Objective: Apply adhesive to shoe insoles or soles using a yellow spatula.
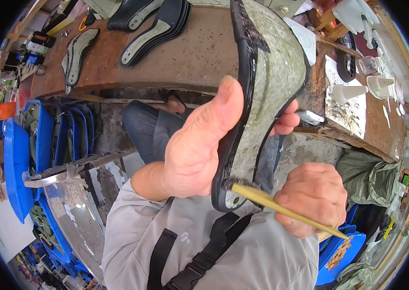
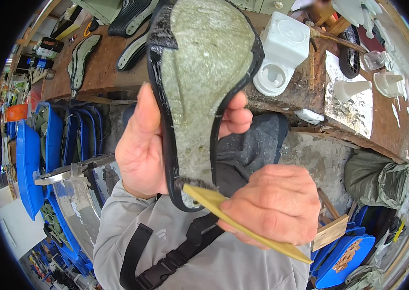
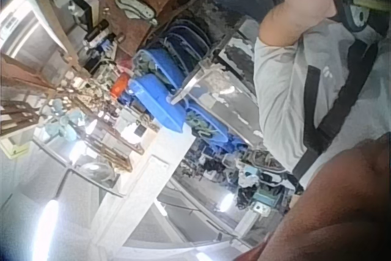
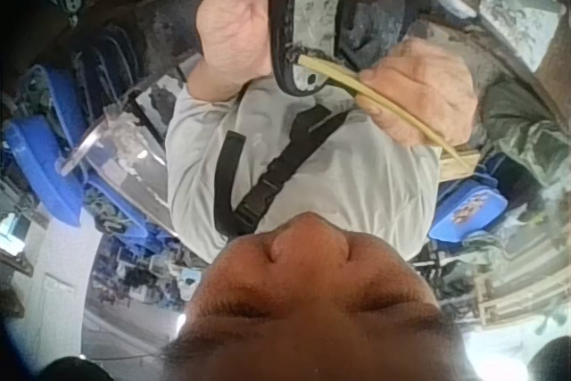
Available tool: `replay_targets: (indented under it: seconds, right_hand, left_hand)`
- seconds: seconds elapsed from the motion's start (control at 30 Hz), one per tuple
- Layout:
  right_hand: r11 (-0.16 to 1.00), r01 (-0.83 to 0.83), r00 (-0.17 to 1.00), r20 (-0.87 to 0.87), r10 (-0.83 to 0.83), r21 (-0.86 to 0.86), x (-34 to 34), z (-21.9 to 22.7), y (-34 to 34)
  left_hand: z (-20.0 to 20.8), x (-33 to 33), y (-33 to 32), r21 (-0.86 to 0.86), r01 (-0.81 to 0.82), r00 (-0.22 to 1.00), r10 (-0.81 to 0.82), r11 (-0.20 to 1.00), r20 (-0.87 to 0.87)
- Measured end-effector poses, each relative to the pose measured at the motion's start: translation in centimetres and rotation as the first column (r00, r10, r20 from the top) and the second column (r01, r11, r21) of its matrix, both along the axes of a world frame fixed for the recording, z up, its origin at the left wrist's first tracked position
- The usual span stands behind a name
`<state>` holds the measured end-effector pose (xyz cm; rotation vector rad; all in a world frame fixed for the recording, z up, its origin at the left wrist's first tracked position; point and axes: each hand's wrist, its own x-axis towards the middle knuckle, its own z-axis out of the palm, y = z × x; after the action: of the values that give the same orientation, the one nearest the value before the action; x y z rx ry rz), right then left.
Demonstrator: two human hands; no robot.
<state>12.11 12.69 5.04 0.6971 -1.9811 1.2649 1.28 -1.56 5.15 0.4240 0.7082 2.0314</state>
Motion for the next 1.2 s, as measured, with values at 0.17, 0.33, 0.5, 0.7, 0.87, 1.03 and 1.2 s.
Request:
replay_targets:
  seconds: [0.17,0.33,0.5,0.7,0.87,1.03,1.2]
  right_hand:
    - [0.989,0.071,0.997,0.046,-0.066,-0.128,-0.9,1.3,0.4]
    - [0.962,0.271,0.949,-0.158,-0.274,-0.041,0.4,0.7,-1.0]
    - [1.000,0.013,0.982,-0.187,-0.014,-0.007,4.6,0.4,-1.7]
    - [0.987,-0.058,0.980,-0.178,0.085,0.152,6.1,0.7,-0.1]
    - [0.994,0.085,0.946,-0.318,-0.059,0.070,7.0,1.2,0.8]
    - [0.967,-0.254,0.958,-0.144,0.248,-0.022,5.6,2.6,2.2]
    - [0.878,-0.309,0.947,0.038,0.318,0.365,4.9,5.3,3.4]
  left_hand:
    - [0.3,0.2,0.1,0.127,-0.062,0.998,0.063,0.990,0.001]
    - [-0.7,0.0,0.1,0.287,-0.227,0.969,0.245,0.931,-0.029]
    - [-0.3,1.2,0.1,0.361,-0.247,0.961,0.275,0.899,-0.029]
    - [0.9,3.2,0.3,0.315,-0.220,0.975,0.210,0.923,0.065]
    - [1.8,4.5,0.2,0.231,-0.180,0.983,0.167,0.956,0.074]
    - [1.7,3.9,0.8,0.289,-0.034,0.991,-0.005,0.957,0.132]
    - [0.6,2.0,0.8,0.396,0.043,0.971,-0.131,0.917,0.198]
